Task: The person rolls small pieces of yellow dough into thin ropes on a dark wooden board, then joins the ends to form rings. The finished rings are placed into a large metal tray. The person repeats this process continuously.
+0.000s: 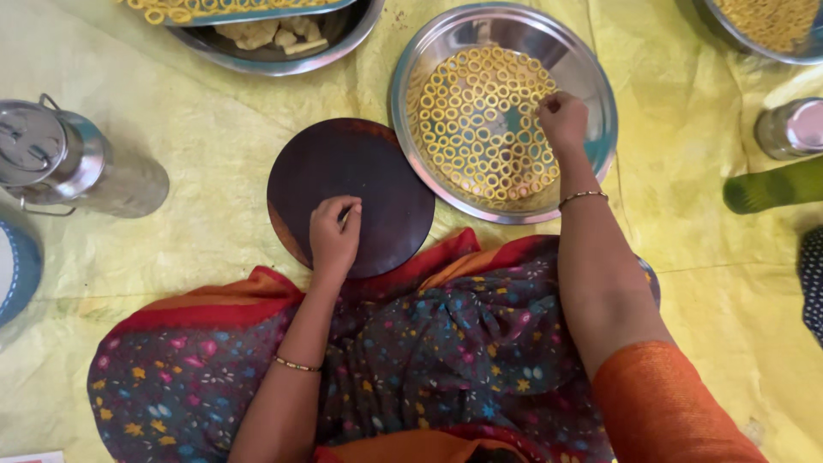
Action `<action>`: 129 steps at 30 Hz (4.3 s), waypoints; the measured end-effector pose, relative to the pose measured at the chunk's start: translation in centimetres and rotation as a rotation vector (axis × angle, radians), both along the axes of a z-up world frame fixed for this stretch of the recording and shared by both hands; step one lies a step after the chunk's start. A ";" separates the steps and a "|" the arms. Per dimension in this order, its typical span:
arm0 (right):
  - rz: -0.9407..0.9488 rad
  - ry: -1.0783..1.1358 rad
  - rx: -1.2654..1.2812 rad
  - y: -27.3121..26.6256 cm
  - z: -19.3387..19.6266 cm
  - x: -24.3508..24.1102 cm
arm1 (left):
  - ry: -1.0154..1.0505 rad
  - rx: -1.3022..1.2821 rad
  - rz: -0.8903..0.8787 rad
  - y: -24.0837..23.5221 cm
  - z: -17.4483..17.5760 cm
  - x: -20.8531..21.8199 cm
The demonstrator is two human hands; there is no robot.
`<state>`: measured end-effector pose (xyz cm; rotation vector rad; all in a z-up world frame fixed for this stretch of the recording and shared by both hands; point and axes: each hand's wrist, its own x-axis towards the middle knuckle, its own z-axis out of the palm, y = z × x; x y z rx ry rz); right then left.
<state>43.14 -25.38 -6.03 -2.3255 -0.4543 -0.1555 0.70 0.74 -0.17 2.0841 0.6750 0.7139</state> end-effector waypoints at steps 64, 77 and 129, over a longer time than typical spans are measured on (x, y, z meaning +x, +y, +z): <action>0.285 -0.245 -0.011 9.9 1.5 -4.6 | 0.003 -0.439 0.012 2.2 0.6 0.7; 0.822 -0.457 -0.058 35.5 6.2 -15.1 | -0.294 -1.142 0.127 4.7 -5.7 2.0; 0.778 -0.032 0.096 16.8 16.0 -34.4 | -0.774 -1.613 -0.271 0.5 -4.3 -0.8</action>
